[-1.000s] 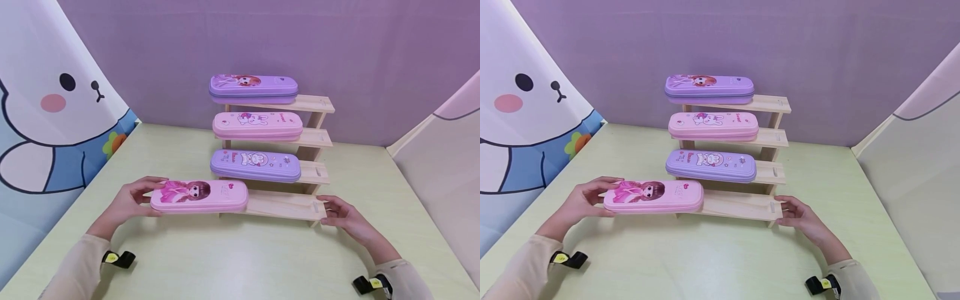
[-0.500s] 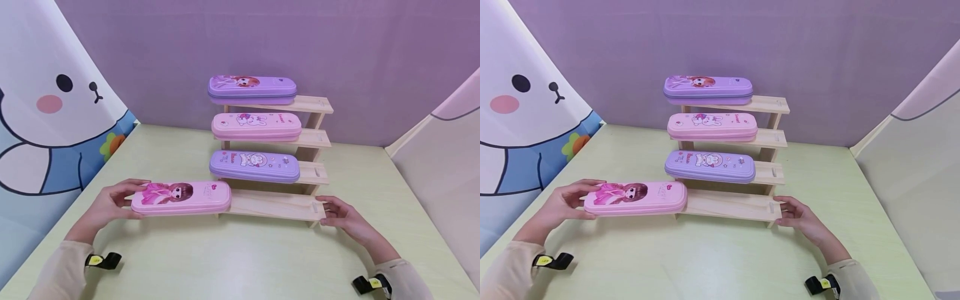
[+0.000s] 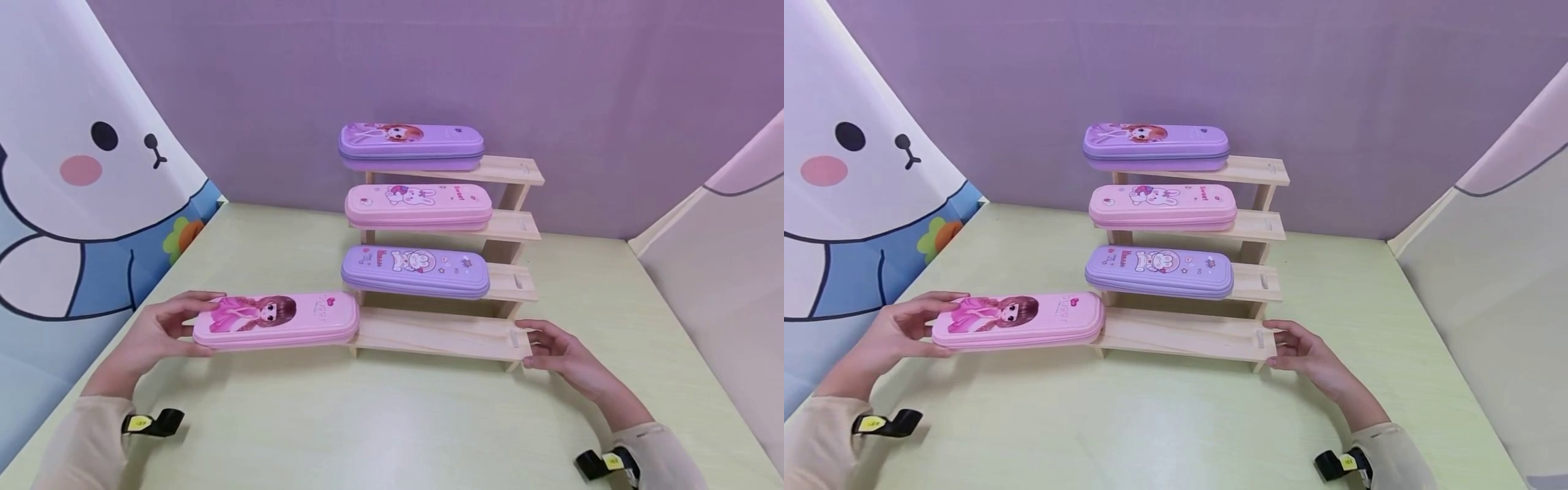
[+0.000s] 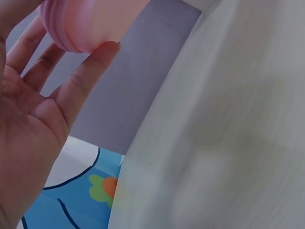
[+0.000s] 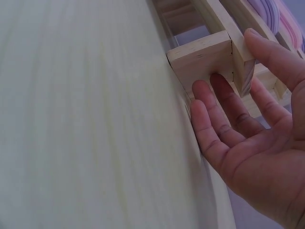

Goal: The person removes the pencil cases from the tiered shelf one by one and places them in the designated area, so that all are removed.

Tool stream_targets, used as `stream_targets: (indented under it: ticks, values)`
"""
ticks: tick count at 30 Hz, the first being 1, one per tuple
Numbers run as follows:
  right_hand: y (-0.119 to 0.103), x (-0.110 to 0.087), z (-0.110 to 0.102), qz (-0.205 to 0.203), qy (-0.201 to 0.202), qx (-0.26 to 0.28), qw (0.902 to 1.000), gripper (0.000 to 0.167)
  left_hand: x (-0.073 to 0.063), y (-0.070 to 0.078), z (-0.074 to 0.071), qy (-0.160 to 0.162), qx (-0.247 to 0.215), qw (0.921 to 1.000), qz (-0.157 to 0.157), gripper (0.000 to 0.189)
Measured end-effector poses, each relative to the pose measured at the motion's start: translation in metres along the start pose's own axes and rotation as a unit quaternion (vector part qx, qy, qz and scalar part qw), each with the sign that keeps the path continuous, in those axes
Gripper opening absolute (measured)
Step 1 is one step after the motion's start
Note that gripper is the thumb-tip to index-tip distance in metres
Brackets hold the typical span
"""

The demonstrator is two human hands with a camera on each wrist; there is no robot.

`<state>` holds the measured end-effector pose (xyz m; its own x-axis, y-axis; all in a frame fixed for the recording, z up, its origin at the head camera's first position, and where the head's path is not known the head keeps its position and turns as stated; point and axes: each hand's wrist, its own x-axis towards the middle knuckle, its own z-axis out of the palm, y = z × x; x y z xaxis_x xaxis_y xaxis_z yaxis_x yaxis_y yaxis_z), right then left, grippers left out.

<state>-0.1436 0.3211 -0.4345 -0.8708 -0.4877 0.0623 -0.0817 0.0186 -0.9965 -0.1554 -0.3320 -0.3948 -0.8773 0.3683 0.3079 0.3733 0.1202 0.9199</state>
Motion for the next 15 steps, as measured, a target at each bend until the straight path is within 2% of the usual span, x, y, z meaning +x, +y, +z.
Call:
stream_targets:
  ticks: [5, 8, 15]
  values:
    - [0.000, 0.000, 0.000, 0.002, -0.003, 0.003, 1.0000, 0.055, -0.005, 0.000, -0.009, 0.006, -0.001, 0.9997, -0.023, 0.058]
    - [0.000, 0.000, -0.001, 0.002, -0.003, 0.006, 1.0000, 0.056, -0.006, -0.001, -0.012, 0.011, -0.004, 0.9997, -0.023, 0.057]
    - [0.000, 0.000, -0.001, 0.003, -0.002, 0.009, 1.0000, 0.056, -0.008, -0.003, -0.019, 0.045, -0.023, 0.9982, -0.032, 0.058]
